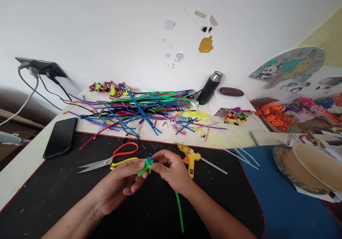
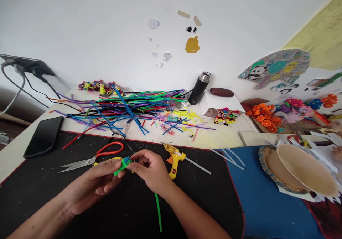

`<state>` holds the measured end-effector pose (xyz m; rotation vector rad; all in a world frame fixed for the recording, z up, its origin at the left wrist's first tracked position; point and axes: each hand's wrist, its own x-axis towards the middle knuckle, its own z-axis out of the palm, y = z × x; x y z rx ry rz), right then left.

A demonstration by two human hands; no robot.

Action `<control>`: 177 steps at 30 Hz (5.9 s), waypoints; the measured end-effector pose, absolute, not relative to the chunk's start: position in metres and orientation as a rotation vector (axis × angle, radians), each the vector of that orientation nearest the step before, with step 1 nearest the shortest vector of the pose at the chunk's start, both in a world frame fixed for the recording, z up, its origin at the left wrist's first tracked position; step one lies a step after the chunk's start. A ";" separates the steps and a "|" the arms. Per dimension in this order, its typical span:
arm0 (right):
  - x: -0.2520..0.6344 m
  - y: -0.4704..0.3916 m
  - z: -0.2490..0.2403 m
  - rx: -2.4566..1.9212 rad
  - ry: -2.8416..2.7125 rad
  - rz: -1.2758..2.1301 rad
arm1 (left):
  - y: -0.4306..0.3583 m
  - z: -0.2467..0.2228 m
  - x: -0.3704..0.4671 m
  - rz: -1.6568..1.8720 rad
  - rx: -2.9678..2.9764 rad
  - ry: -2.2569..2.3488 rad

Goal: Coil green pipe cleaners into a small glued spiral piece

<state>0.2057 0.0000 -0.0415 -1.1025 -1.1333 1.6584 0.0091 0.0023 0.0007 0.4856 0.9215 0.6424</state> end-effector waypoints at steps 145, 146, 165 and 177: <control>0.189 -0.008 -0.043 -1.002 -0.774 1.802 | -0.013 -0.002 0.014 0.682 0.558 0.966; 0.189 -0.008 -0.044 -1.001 -0.777 1.803 | -0.014 -0.001 0.014 0.682 0.563 0.973; 0.189 -0.009 -0.049 -0.987 -0.677 1.806 | -0.014 -0.013 0.012 0.700 0.963 1.103; 0.183 -0.011 -0.048 -0.984 -0.722 1.780 | -0.023 -0.015 0.012 0.839 1.662 1.474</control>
